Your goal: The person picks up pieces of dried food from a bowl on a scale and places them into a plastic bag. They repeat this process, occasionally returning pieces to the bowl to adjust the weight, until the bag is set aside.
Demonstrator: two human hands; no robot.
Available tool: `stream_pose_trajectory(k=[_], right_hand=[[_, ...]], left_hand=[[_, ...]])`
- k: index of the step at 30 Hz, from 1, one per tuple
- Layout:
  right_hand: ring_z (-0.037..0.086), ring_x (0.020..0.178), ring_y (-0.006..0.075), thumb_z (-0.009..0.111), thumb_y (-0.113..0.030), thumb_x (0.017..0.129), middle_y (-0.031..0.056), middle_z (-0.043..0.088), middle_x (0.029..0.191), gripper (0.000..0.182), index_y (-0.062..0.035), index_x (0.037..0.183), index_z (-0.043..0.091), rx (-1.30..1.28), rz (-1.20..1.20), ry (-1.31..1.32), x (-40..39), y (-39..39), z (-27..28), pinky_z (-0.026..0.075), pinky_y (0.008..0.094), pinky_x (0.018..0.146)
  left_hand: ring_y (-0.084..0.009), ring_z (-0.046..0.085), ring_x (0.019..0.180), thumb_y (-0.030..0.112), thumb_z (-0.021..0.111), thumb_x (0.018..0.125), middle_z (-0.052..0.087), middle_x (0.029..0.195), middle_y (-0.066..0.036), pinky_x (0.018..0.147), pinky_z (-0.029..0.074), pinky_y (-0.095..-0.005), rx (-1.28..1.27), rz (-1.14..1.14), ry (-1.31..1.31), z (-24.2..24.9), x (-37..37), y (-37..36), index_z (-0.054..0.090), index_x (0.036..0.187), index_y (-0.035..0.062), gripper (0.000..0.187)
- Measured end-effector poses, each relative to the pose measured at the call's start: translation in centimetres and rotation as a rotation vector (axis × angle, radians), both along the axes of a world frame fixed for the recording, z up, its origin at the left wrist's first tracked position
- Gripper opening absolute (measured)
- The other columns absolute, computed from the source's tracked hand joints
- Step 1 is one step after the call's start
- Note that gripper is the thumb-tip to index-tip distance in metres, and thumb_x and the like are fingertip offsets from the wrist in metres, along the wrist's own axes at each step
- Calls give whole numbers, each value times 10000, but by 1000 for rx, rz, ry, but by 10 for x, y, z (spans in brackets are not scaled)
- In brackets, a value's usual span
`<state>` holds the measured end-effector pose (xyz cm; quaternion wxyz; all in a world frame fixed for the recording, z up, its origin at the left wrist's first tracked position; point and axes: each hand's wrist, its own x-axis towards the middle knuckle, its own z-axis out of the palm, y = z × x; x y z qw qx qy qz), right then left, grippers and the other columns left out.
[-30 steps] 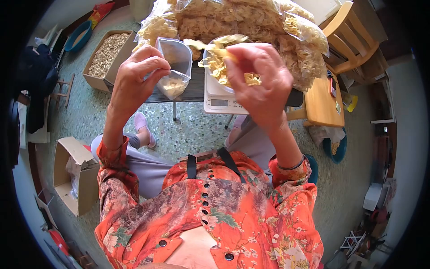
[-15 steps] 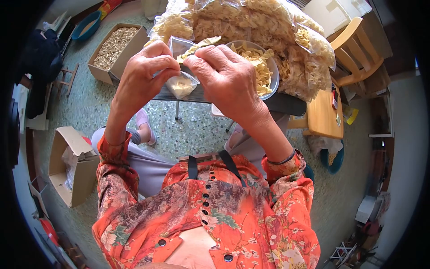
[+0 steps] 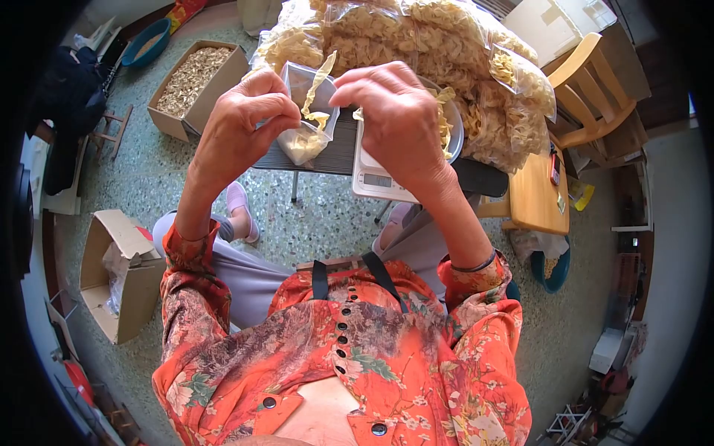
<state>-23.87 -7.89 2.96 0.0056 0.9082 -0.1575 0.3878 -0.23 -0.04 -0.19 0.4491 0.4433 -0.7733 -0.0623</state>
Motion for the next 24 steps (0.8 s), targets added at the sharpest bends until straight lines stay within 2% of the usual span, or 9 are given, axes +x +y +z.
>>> stream_pose_trajectory(k=[1, 3, 4, 7, 9, 11, 17, 20, 24], right_hand=[[707, 971, 278, 670, 18, 846, 69, 773, 1045, 237, -79, 1036, 771, -2, 0, 0, 1, 0, 0, 580, 378, 847], [704, 984, 316, 645, -12, 941, 108, 766, 1064, 175, -50, 1066, 762, 270, -155, -182, 6, 1, 1, 563, 391, 899], [684, 1071, 340, 613, -61, 1012, 148, 748, 1129, 179, -31, 1121, 752, 336, -172, -172, 9, -2, 1, 538, 396, 965], [645, 1186, 353, 610, -82, 1022, 164, 720, 1221, 212, -38, 1178, 747, 398, -90, -70, 12, -13, -6, 518, 410, 1018], [608, 1254, 372, 626, -47, 997, 173, 696, 1278, 245, -53, 1210, 746, 455, -5, -79, 14, -7, -7, 492, 432, 1066], [606, 1257, 375, 642, -6, 958, 169, 681, 1312, 291, -87, 1216, 752, 198, -70, 46, 16, -1, -4, 485, 445, 1078], [604, 1265, 366, 548, 135, 856, 167, 670, 1329, 461, -117, 1167, 776, 237, -118, -88, 7, -1, -5, 481, 452, 1085], [604, 1261, 361, 557, 140, 825, 155, 679, 1291, 458, -111, 1138, 777, 236, -94, -116, 5, 1, -2, 479, 457, 1073], [695, 1066, 307, 575, 111, 800, 134, 710, 1102, 446, -112, 1135, 767, 216, 9, 25, 11, 10, 14, 547, 438, 915]], left_hand=[[-253, 659, 813, 23, 823, 799, 634, 877, -87, 718, 523, -366, -2, 0, 0, 0, -1, 0, 739, 878, 39, 116], [-252, 660, 818, 17, 820, 801, 631, 885, -84, 722, 525, -363, 11, -9, 5, 1, -2, 0, 738, 878, 38, 115], [-252, 660, 818, 17, 820, 801, 631, 885, -84, 722, 525, -363, 7, -8, 3, 1, -2, 0, 738, 878, 38, 115], [-252, 662, 820, 11, 814, 806, 630, 887, -82, 728, 528, -358, 30, -21, 13, 0, -4, 0, 734, 872, 36, 107], [-253, 664, 823, 8, 810, 811, 631, 887, -84, 733, 531, -356, 26, -18, 23, 0, -4, 0, 733, 876, 36, 105], [-256, 665, 824, 7, 810, 811, 631, 888, -84, 736, 532, -359, 18, -11, 14, 0, -2, -2, 735, 881, 36, 107], [-267, 668, 833, 21, 816, 810, 635, 890, -86, 753, 536, -372, -10, 21, -20, 1, -2, 1, 745, 897, 41, 114], [-275, 668, 834, 31, 819, 810, 643, 897, -90, 757, 536, -375, -17, 17, -11, 3, -4, 2, 745, 901, 39, 117], [-283, 664, 830, 33, 816, 812, 646, 901, -102, 751, 535, -373, -24, -5, -7, 6, -7, 5, 744, 909, 28, 121]])
